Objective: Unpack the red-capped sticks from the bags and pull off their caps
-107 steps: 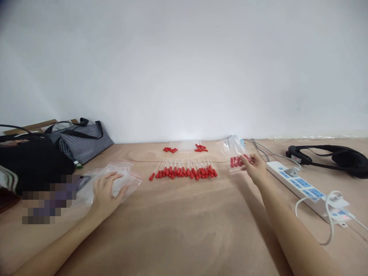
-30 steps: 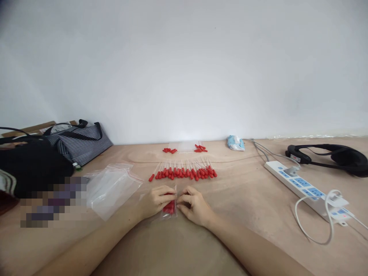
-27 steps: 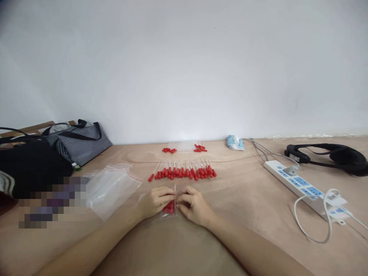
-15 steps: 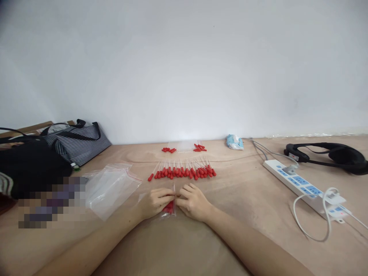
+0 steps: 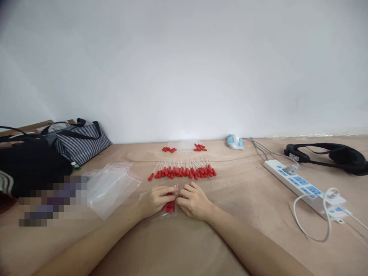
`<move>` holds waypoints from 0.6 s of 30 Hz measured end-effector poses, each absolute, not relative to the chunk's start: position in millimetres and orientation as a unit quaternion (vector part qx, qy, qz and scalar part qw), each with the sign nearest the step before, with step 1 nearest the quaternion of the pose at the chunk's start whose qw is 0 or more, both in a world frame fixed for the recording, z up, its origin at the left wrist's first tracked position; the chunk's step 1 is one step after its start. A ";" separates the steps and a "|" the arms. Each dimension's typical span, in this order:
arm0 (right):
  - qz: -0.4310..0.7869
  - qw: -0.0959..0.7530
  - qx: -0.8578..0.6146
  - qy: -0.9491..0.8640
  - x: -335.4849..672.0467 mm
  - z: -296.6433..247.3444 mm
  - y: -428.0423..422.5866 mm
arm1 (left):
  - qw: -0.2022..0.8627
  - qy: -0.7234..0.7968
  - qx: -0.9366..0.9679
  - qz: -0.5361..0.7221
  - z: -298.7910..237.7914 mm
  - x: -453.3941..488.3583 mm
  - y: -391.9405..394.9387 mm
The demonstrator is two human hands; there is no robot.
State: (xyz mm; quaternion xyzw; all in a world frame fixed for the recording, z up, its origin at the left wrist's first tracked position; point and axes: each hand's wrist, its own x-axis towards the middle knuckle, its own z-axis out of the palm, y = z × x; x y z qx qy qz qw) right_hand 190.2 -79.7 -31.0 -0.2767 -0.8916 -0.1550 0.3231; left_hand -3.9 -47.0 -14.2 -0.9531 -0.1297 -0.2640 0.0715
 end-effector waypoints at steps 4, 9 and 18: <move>-0.147 0.310 -0.281 -0.896 191.3 -31.6 -79.5 | 0.073 -0.143 -0.956 -0.247 -17.7 -3.9 -45.5; -0.138 0.313 -0.292 -0.893 190.7 -32.0 -79.1 | 0.057 -0.152 -0.959 -0.231 -18.9 -4.4 -45.6; -0.156 0.339 -0.259 -0.891 188.1 -32.4 -79.2 | 0.039 -0.153 -0.957 -0.244 -17.5 -2.4 -47.3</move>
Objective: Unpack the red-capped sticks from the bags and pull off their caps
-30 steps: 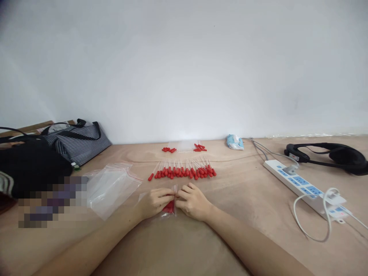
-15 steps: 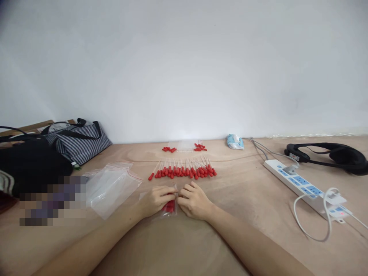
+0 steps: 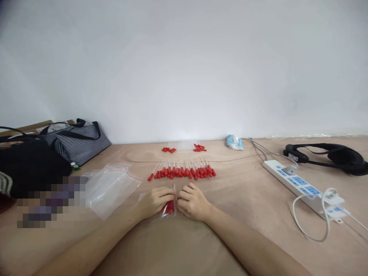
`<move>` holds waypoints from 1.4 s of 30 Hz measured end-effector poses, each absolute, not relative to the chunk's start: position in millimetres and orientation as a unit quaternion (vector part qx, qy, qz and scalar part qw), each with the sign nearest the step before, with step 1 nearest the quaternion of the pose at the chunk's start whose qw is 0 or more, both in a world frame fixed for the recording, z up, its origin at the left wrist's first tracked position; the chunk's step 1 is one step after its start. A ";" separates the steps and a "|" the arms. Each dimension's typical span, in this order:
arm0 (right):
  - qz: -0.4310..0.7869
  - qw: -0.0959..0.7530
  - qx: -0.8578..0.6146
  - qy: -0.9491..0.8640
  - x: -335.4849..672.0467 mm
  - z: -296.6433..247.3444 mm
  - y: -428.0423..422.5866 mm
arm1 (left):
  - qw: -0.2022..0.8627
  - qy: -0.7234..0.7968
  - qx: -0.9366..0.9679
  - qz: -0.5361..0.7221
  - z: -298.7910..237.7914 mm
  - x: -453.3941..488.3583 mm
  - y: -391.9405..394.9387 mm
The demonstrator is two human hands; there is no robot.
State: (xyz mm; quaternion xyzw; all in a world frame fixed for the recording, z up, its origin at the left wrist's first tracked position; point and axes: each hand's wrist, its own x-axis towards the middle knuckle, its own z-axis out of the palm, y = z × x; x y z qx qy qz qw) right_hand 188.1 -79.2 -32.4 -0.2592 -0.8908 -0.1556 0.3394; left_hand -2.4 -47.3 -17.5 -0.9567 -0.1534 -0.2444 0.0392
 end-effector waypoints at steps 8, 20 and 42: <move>-0.134 0.317 -0.259 -0.903 186.7 -35.1 -75.2 | 0.033 -0.149 -0.953 -0.263 -17.8 -2.1 -47.8; -0.215 0.301 -0.174 -0.913 184.2 -34.5 -69.3 | 0.042 -0.139 -0.965 -0.219 -19.5 -6.4 -42.8; 0.235 0.306 -0.414 -0.825 204.3 -25.3 -69.2 | -0.128 -0.413 -0.886 -0.167 -5.1 -28.5 -81.1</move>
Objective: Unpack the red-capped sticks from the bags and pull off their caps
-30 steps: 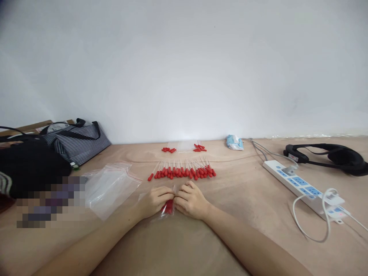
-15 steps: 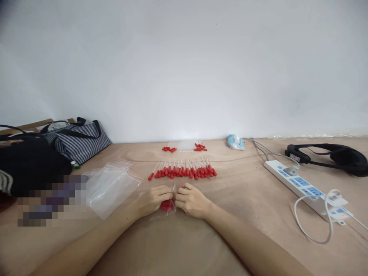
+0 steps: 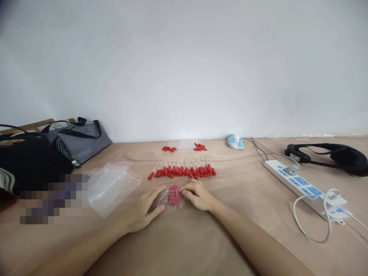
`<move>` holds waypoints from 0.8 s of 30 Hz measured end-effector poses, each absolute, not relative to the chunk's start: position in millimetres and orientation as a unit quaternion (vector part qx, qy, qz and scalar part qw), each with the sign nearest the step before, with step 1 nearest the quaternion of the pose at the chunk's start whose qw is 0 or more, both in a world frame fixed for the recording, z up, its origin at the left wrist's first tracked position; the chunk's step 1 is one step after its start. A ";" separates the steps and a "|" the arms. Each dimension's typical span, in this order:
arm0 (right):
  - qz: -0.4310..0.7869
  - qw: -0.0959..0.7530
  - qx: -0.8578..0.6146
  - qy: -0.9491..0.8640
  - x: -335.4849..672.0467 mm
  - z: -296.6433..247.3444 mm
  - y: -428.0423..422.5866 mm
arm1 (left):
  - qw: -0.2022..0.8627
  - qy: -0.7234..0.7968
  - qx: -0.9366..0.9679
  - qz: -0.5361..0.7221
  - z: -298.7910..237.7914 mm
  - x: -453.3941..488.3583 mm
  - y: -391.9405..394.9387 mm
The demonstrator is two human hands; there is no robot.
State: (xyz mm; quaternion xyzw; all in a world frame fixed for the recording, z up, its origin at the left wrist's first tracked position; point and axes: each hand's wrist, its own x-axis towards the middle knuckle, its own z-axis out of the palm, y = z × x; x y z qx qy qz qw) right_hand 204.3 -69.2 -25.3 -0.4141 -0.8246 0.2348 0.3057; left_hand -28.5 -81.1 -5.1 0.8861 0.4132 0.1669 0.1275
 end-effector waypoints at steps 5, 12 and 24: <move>0.386 0.327 -0.446 -0.739 196.6 -31.5 -60.6 | 0.168 0.442 0.866 0.164 -11.9 -29.8 -74.6; 0.470 0.283 -0.415 -0.726 198.5 -26.6 -61.6 | 0.183 0.453 0.848 0.206 -11.1 -21.5 -63.8; 0.276 0.362 -0.451 -0.767 184.8 -25.1 -70.4 | 0.130 0.445 0.856 0.227 -18.2 -20.0 -63.5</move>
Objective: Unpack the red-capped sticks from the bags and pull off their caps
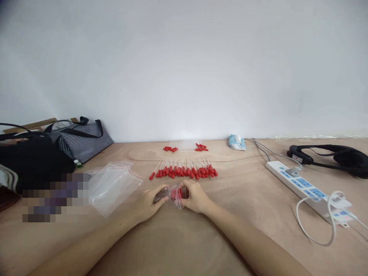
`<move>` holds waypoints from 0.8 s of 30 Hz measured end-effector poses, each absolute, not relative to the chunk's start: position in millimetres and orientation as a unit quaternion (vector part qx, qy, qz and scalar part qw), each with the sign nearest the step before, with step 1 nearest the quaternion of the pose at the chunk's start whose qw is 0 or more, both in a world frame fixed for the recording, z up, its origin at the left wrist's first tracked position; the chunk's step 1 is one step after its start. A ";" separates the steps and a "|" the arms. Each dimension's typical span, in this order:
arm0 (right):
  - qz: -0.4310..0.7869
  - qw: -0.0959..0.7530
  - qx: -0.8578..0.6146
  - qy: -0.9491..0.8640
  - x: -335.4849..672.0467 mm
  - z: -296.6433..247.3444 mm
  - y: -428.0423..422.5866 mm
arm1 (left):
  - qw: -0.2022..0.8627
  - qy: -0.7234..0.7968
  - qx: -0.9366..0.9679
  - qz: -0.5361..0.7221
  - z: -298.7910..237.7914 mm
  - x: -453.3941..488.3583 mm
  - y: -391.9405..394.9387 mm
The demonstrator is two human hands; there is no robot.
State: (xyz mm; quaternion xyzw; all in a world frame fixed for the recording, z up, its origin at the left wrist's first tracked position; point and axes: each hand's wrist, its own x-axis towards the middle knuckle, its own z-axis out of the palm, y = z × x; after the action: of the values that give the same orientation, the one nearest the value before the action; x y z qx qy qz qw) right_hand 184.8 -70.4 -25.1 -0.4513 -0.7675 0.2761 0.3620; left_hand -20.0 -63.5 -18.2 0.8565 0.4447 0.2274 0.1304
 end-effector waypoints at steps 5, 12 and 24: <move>0.303 0.381 -0.405 -0.774 184.9 -25.7 -70.3 | 0.143 0.438 0.856 0.235 -21.9 -21.4 -61.6; 0.270 0.339 -0.399 -0.808 202.8 -15.2 -65.9 | 0.166 0.440 0.854 0.222 -23.5 -23.7 -60.5; 0.431 0.419 -0.398 -0.693 226.3 -22.0 -55.7 | 0.163 0.458 0.849 0.208 -17.8 -26.6 -63.9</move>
State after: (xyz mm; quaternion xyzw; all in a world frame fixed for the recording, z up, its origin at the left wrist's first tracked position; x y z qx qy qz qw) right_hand 226.3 -55.7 -22.0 -0.3984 -0.6926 0.4314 0.4189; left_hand -26.6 -63.9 -17.8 0.8490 0.4575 0.2081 0.1630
